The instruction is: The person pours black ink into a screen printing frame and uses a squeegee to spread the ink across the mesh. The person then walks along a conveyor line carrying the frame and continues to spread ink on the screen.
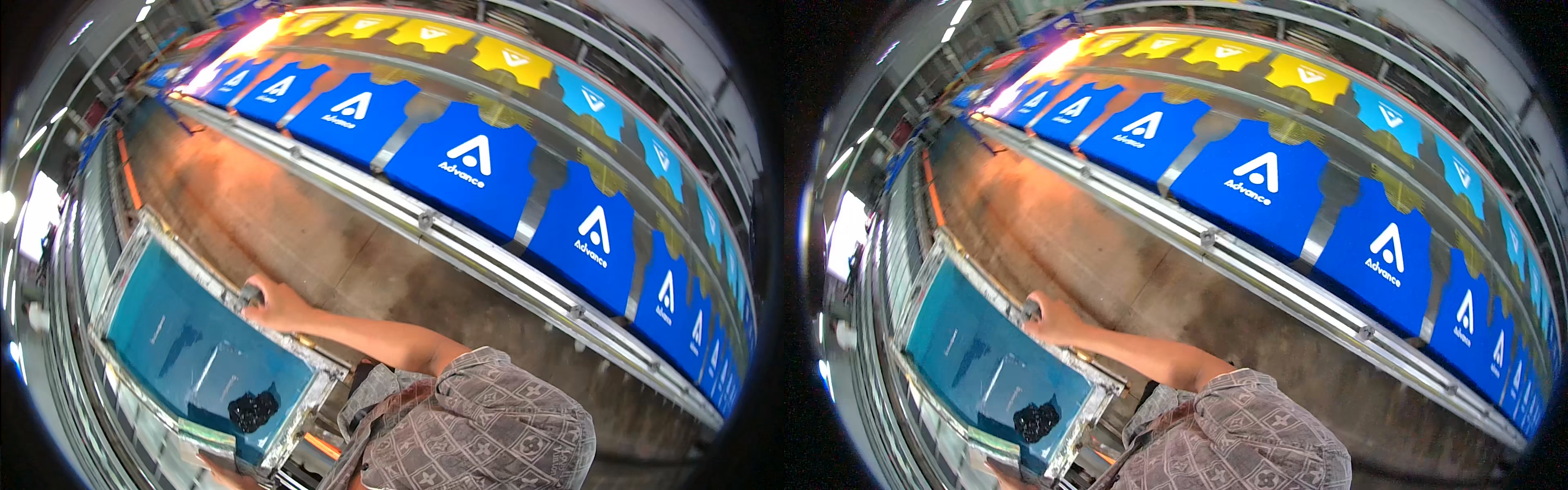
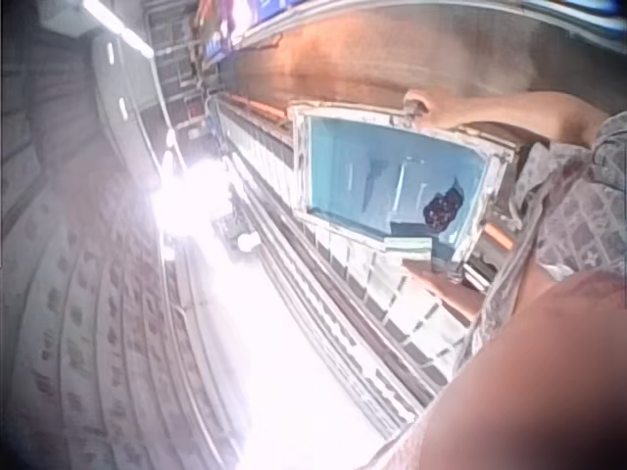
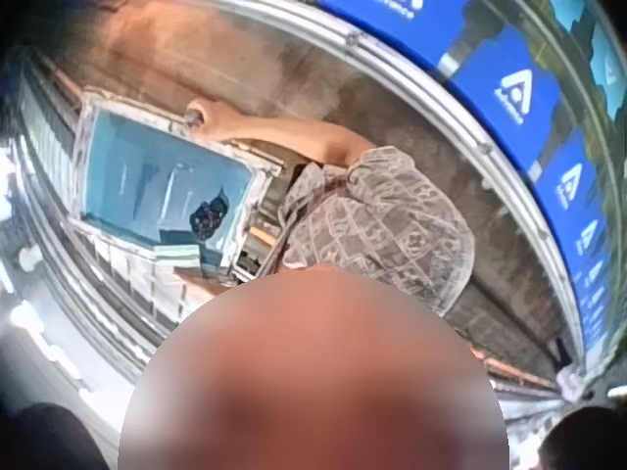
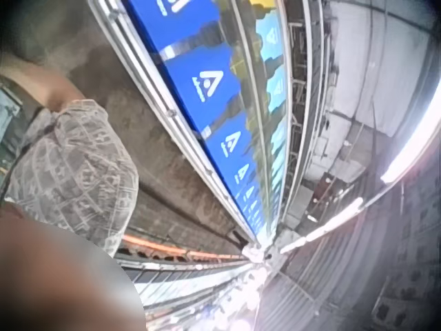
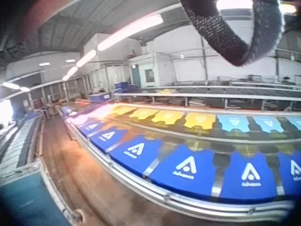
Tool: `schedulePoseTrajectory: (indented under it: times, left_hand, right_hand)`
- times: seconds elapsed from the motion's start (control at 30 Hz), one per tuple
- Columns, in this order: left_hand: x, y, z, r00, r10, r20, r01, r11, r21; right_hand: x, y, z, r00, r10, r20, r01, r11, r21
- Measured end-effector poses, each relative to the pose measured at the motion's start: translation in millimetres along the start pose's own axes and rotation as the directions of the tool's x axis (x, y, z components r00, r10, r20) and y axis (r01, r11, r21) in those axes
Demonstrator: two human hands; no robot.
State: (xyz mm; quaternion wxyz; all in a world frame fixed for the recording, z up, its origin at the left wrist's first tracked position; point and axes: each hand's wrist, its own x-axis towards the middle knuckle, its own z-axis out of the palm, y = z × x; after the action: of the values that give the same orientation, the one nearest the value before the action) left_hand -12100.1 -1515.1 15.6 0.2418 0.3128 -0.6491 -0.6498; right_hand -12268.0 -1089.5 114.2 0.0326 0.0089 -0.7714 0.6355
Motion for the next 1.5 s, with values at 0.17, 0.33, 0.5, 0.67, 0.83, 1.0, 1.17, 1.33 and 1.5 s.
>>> schedulePoseTrajectory:
  times: [0.17,0.33,0.5,0.67,0.83,1.0,1.17,1.33,1.5]
  left_hand:
    - [24,57,166,0.999,0.020,0.047,-0.033,0.955,0.295]
    - [23,41,320,0.991,0.030,0.131,-0.090,0.875,0.475]
    - [8,21,437,0.983,0.049,0.177,-0.147,0.789,0.597]
    - [-2,16,509,0.972,0.055,0.227,-0.198,0.709,0.677]
    - [-14,15,538,0.969,0.080,0.234,-0.226,0.672,0.705]
    - [-20,20,549,0.968,0.100,0.229,-0.238,0.646,0.726]
    - [-18,30,552,0.964,0.102,0.244,-0.252,0.632,0.733]
    - [-4,31,548,0.963,0.086,0.257,-0.250,0.644,0.723]
    - [34,47,522,0.972,0.074,0.224,-0.211,0.693,0.689]
  right_hand:
    - [58,20,-15,0.988,0.076,-0.135,-0.045,0.974,0.223]
    - [101,74,-61,0.988,0.151,-0.034,-0.135,0.948,0.289]
    - [157,128,-98,0.991,0.103,-0.089,-0.064,0.929,0.366]
    - [193,153,-147,0.988,0.147,-0.040,-0.112,0.880,0.461]
    - [212,162,-169,0.970,0.170,-0.171,-0.065,0.868,0.493]
    - [216,166,-187,0.967,0.190,-0.171,-0.086,0.871,0.483]
    - [217,162,-189,0.945,0.181,-0.271,-0.024,0.867,0.498]
    - [226,156,-185,0.960,0.168,-0.225,-0.055,0.899,0.435]
    - [244,138,-165,0.971,0.147,-0.189,-0.067,0.925,0.373]
